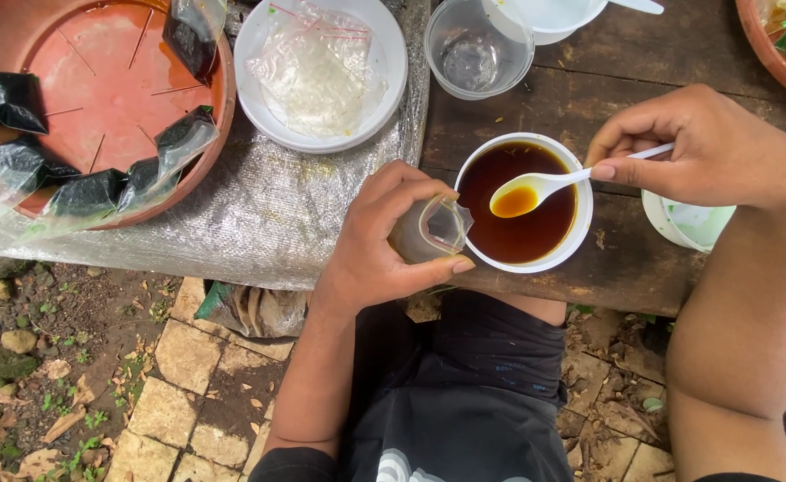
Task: Packaging liquid into small plastic bags using a spoon
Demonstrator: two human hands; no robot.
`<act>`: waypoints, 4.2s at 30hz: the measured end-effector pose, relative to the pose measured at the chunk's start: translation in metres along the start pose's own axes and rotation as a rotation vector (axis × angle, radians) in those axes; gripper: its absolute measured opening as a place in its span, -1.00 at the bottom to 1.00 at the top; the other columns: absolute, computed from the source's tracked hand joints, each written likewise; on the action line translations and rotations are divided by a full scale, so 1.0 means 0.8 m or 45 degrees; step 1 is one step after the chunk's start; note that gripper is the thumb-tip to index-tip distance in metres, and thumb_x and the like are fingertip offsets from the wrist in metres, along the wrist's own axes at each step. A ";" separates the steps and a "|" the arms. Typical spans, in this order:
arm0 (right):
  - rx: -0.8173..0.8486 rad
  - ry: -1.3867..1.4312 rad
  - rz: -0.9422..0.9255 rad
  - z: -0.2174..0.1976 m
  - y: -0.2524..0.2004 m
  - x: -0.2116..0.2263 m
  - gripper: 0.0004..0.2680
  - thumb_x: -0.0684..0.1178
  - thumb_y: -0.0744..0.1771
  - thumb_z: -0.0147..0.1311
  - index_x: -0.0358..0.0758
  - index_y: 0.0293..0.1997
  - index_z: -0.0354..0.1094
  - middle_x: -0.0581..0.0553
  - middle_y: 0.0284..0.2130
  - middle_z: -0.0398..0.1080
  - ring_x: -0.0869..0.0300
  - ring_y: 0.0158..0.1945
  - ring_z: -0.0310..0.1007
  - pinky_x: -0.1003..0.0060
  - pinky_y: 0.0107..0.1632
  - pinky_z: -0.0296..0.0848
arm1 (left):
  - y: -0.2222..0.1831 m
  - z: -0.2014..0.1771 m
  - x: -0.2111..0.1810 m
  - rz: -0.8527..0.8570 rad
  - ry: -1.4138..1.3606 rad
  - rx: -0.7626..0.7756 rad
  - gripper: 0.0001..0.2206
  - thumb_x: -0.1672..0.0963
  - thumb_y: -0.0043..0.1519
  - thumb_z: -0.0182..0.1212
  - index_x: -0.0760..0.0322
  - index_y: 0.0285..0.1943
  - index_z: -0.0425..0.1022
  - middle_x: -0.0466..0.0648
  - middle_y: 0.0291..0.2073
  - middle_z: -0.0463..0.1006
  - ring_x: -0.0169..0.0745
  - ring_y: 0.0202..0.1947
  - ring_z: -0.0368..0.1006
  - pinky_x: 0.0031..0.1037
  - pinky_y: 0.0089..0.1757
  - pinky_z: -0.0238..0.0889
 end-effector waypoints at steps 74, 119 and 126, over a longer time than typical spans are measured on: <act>0.010 -0.749 0.218 -0.074 -0.031 0.117 -0.76 0.32 0.36 -0.05 0.27 -0.01 0.53 0.31 -0.17 0.64 0.39 -0.14 0.68 0.37 -0.07 0.64 | 0.005 -0.003 -0.013 -0.030 -0.021 -0.171 -0.48 -0.18 0.28 0.06 0.31 0.02 0.44 -0.04 -0.23 0.46 -0.19 -0.24 0.41 -0.39 -0.15 0.29; 0.367 -0.552 0.111 -0.059 0.032 0.089 -0.91 -0.08 0.30 0.00 0.07 -0.33 0.43 0.13 -0.52 0.54 0.21 -0.41 0.45 0.25 -0.25 0.37 | 0.172 0.019 0.023 0.246 -0.055 0.145 -0.53 0.00 0.26 0.18 0.22 -0.01 -0.10 0.08 -0.07 0.17 -0.24 -0.26 0.16 -0.41 -0.24 0.11; 0.364 -0.589 0.059 -0.049 0.034 0.088 -0.91 -0.06 0.30 0.00 0.06 -0.35 0.43 0.11 -0.50 0.54 0.16 -0.35 0.49 0.21 -0.24 0.38 | 0.175 0.018 0.020 0.244 -0.081 0.146 -0.54 -0.07 0.28 0.13 0.25 -0.01 -0.01 -0.01 -0.16 0.19 -0.27 -0.30 0.14 -0.43 -0.27 0.06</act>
Point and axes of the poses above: each hand's wrist, its own y-axis towards the middle knuckle, its own z-axis out of the palm, x = y × z, the point moved 3 cm from there along y, towards the middle knuckle
